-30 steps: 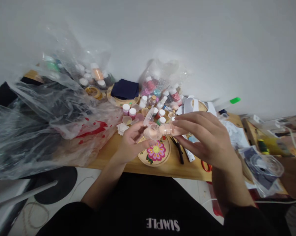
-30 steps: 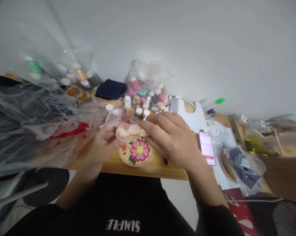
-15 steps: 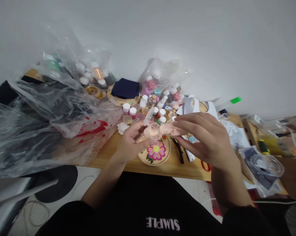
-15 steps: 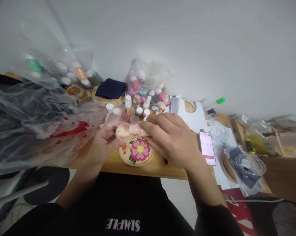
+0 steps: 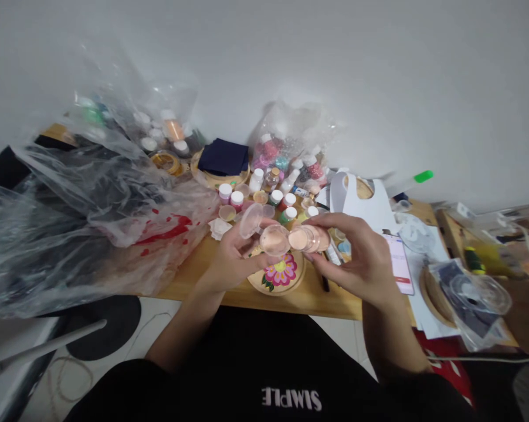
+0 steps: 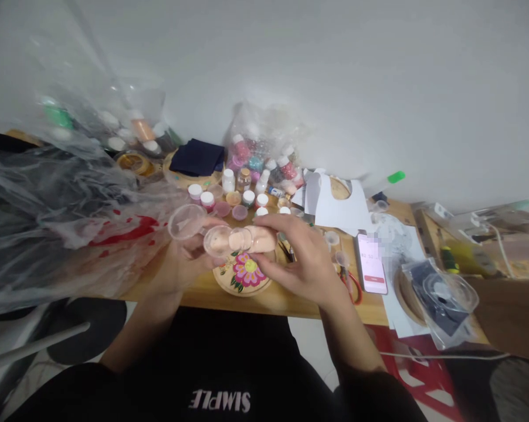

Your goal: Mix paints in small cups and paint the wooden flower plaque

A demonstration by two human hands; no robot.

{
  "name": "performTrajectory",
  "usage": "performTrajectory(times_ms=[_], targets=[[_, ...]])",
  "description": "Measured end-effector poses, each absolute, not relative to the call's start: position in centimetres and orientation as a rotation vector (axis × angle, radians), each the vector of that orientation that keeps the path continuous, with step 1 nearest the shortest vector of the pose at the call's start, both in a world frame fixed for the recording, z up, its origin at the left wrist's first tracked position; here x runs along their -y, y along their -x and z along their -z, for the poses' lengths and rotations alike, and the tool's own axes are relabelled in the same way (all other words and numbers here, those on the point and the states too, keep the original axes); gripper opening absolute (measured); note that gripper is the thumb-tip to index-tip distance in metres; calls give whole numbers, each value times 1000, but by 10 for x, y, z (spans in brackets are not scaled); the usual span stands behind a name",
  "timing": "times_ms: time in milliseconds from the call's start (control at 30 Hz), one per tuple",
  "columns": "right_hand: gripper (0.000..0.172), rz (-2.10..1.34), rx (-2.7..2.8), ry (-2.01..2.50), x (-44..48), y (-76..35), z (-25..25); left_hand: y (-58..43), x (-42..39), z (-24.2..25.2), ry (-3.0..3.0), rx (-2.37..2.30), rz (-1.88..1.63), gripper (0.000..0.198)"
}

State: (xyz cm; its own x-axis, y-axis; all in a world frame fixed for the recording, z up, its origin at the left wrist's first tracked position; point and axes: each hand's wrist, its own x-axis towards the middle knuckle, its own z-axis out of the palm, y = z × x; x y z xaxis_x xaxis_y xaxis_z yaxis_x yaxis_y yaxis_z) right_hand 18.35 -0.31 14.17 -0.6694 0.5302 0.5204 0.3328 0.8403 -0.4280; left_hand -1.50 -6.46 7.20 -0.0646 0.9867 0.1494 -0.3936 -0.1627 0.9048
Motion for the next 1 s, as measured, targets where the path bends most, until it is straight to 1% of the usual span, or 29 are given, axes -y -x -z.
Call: performTrajectory(times_ms=[100,167,367,500,667,767,867,1000], targets=[[45,-620,2269,657,8,-185,-129,14,65,-73,-980,-870,-1495,42],[44,-710,2217,687,11,-186,-120,13,65,-72,-978,-861,-1489,42],[39,-865,2021,772,21,-182,-94,11,63,-68,-968,-814,-1463,40],[38,-933,1806,799,29,-175,-76,10,61,-64,-979,-905,-1435,44],[31,-886,1659,927,47,-182,-53,16,59,-47,-892,-1042,-1422,47],[32,-832,1550,1054,62,-201,-34,24,57,-38,-826,-1030,-1488,39],[31,-684,1440,1225,76,-230,-14,33,54,-35,-767,-983,-1560,33],[31,-446,1291,1505,87,-271,6,40,48,-39,-685,-1031,-1599,41]])
